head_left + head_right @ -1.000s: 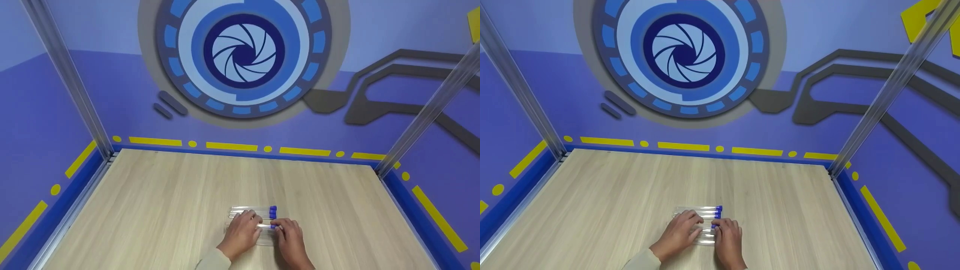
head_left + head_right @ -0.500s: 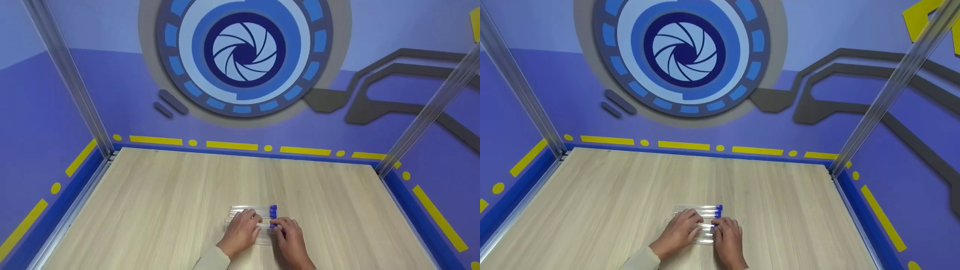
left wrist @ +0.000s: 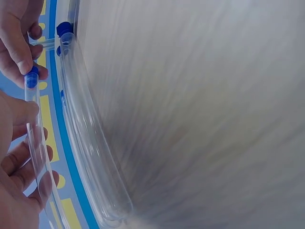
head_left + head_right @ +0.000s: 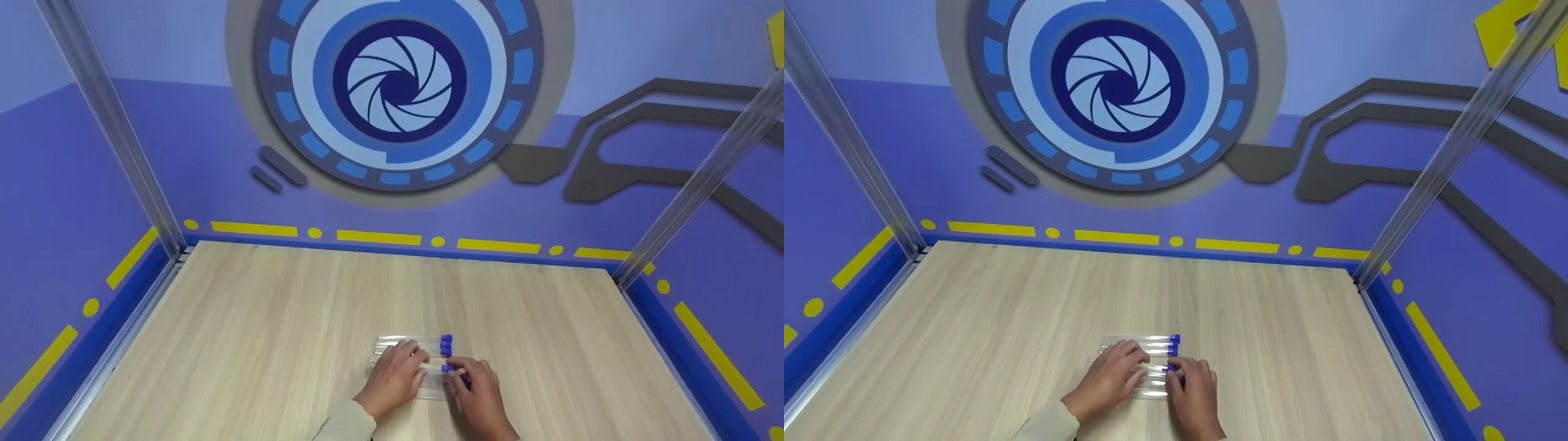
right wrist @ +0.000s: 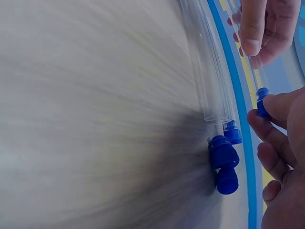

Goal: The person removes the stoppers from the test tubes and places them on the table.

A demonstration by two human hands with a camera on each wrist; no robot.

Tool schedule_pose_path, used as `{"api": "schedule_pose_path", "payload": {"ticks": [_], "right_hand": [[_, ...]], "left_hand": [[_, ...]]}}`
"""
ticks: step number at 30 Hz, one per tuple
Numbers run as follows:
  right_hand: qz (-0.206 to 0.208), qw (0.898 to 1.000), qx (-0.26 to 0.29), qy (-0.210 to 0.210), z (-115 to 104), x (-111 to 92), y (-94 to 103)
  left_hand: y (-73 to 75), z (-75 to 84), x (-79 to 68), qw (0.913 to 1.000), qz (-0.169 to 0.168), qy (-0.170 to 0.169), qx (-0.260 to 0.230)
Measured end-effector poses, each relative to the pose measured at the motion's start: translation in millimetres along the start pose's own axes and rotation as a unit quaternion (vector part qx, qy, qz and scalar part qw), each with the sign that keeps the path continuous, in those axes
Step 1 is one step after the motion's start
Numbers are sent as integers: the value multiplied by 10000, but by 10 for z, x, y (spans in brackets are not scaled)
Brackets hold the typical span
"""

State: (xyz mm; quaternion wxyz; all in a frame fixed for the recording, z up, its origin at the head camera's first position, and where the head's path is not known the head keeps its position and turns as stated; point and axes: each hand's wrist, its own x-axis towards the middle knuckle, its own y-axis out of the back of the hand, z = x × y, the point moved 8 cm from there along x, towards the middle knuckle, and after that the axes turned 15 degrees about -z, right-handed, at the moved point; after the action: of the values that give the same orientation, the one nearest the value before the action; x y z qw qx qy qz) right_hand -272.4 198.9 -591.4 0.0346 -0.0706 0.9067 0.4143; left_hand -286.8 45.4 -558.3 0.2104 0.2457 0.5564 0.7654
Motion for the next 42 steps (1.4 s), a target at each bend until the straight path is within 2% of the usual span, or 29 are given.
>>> {"api": "schedule_pose_path", "payload": {"ticks": [12, 22, 30, 38, 42], "right_hand": [[290, 9995, -137, 32, -10, -1, 21], [369, 9992, -143, 21, -25, 3, 24], [639, 9976, -272, 66, -36, -10, 40], [698, 9968, -369, -154, -23, -6, 36], [713, 9965, -378, -229, -17, -5, 37]], "left_hand": [[-29, -4, 10, 9997, -109, 39, -214], [-32, 10, 8, 9999, -102, 31, -132], [-30, 18, 18, 9998, -123, 8, -123], [15, 54, 10, 9998, 176, -71, 45], [3, 60, 15, 9998, 160, -38, 61]]}}
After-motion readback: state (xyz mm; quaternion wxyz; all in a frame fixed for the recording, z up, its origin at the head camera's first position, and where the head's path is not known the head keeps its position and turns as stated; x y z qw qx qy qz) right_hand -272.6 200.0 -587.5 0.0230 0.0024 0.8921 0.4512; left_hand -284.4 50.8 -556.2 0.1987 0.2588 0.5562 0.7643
